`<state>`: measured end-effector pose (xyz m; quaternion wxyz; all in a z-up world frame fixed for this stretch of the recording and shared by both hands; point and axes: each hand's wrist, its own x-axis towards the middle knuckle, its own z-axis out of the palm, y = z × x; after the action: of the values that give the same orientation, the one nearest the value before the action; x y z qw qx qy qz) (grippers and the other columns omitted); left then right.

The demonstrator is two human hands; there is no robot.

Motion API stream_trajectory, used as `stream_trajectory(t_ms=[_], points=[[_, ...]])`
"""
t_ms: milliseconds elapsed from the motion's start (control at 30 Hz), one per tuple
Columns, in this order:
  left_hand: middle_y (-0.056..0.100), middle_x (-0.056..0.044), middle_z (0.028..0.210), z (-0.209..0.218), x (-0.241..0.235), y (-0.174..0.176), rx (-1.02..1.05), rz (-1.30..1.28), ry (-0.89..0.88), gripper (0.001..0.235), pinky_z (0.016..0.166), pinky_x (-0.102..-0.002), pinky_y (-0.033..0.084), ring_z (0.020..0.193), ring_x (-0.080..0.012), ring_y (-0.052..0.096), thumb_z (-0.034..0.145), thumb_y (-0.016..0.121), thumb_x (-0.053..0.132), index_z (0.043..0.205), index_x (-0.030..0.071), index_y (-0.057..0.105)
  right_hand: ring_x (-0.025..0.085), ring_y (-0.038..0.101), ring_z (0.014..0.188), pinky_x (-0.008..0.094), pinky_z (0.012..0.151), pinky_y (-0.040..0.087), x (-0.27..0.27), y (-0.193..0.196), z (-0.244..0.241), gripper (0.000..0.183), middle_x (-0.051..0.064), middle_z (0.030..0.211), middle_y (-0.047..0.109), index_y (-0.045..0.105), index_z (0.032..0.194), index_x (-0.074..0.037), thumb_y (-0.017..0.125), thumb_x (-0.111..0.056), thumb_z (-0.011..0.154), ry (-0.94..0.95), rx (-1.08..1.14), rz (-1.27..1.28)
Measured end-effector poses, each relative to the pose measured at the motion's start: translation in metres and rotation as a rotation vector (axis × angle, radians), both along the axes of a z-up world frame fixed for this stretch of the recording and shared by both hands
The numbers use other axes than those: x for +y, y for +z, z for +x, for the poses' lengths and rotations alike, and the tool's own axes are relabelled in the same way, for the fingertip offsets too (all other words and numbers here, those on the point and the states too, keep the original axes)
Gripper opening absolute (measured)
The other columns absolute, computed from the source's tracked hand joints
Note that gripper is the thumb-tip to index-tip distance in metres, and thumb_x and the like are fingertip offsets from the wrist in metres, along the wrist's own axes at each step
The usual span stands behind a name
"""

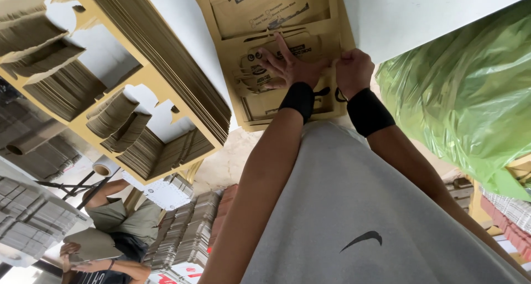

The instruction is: Folding flat cardboard templates into boxes and stacking them on a work table.

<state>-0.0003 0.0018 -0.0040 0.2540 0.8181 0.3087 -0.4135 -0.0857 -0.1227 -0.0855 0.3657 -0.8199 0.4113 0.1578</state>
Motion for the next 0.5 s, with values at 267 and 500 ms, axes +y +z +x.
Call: stream_trajectory(t_ms=[267, 500], points=[[-0.039, -0.008, 0.169, -0.003, 0.004, -0.004, -0.026, -0.019, -0.001, 0.151, 0.113, -0.078, -0.016, 0.157, -0.0343, -0.034, 0.064, 0.097, 0.052, 0.157, 0.045, -0.021, 0.022, 0.068, 0.083, 0.036, 0.073, 0.055, -0.001, 0.011, -0.003, 0.024, 0.003, 0.087, 0.075, 0.075, 0.096, -0.010, 0.056, -0.012, 0.082, 0.049, -0.080, 0.013], [-0.040, -0.007, 0.167, -0.008, 0.002, -0.008, 0.000, 0.010, -0.023, 0.155, 0.113, -0.078, -0.017, 0.154, -0.0306, -0.040, 0.059, 0.094, 0.059, 0.159, 0.038, -0.024, 0.021, 0.073, 0.085, 0.036, 0.073, 0.058, -0.007, -0.001, -0.012, 0.027, 0.002, 0.089, 0.078, 0.079, 0.099, -0.012, 0.058, -0.009, 0.082, 0.104, -0.124, 0.006]])
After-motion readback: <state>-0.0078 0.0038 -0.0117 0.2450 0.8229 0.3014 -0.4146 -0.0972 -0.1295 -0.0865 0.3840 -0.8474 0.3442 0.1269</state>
